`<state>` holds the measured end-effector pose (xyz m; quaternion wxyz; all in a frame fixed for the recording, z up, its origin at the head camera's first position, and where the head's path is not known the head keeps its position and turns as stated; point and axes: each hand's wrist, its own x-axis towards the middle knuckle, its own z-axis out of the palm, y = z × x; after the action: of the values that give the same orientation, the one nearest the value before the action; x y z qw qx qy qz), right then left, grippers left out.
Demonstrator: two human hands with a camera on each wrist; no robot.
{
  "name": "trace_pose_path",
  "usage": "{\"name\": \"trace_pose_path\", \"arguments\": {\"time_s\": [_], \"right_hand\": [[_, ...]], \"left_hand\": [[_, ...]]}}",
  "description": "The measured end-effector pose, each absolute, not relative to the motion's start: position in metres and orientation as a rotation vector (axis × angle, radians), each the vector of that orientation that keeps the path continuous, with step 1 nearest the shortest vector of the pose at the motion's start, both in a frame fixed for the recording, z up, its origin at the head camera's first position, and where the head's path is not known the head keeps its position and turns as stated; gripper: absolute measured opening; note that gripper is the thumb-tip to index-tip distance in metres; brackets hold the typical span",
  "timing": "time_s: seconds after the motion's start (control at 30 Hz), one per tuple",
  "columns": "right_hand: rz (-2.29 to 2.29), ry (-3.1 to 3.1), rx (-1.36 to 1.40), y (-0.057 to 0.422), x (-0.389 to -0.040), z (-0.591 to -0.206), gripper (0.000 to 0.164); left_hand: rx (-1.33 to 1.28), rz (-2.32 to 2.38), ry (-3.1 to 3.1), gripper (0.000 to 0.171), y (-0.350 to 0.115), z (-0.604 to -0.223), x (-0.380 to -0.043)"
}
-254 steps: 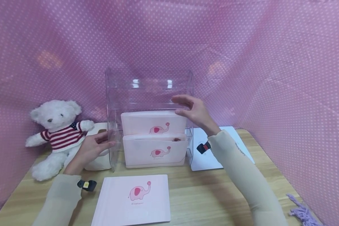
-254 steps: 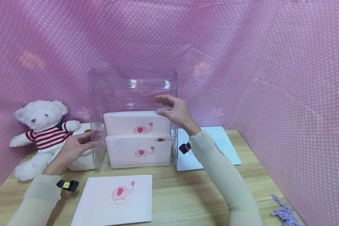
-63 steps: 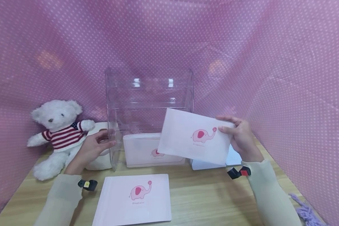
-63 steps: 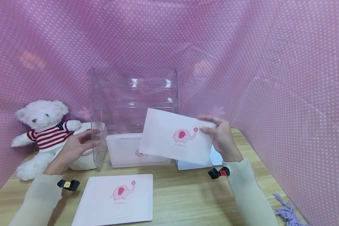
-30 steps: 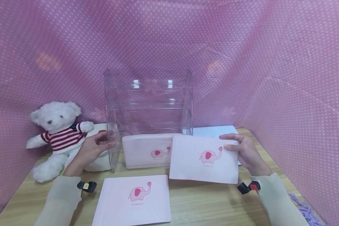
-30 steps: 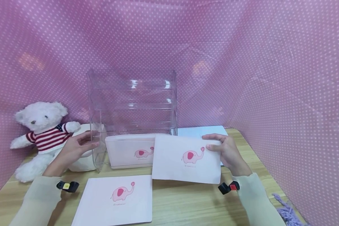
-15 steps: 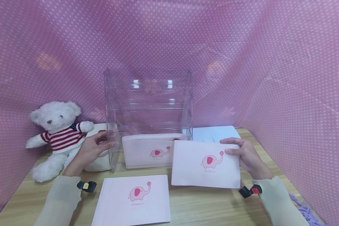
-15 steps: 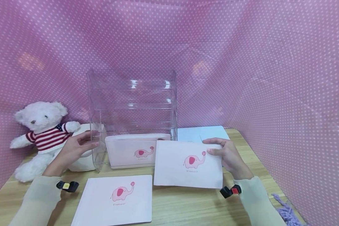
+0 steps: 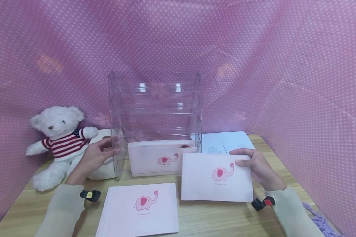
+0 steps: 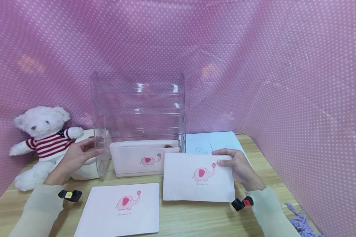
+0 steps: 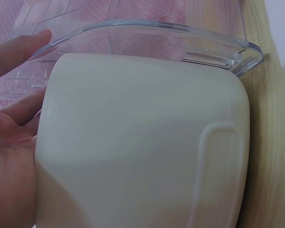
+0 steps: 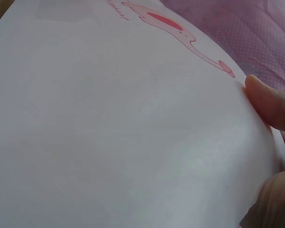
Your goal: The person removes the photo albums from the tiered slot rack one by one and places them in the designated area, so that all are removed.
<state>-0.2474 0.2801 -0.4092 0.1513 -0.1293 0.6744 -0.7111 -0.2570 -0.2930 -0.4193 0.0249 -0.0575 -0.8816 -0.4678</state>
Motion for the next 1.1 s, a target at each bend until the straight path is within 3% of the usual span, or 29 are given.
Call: {"name": "trace_pose_path", "arguments": {"time_s": [1.1], "right_hand": [[-1.924,1.861,-0.335,0.275,-0.244,-0.428,0.034]], "left_hand": [[-0.186,-1.483,-2.708,0.066,-0.293,-0.416,-0.255]]}}
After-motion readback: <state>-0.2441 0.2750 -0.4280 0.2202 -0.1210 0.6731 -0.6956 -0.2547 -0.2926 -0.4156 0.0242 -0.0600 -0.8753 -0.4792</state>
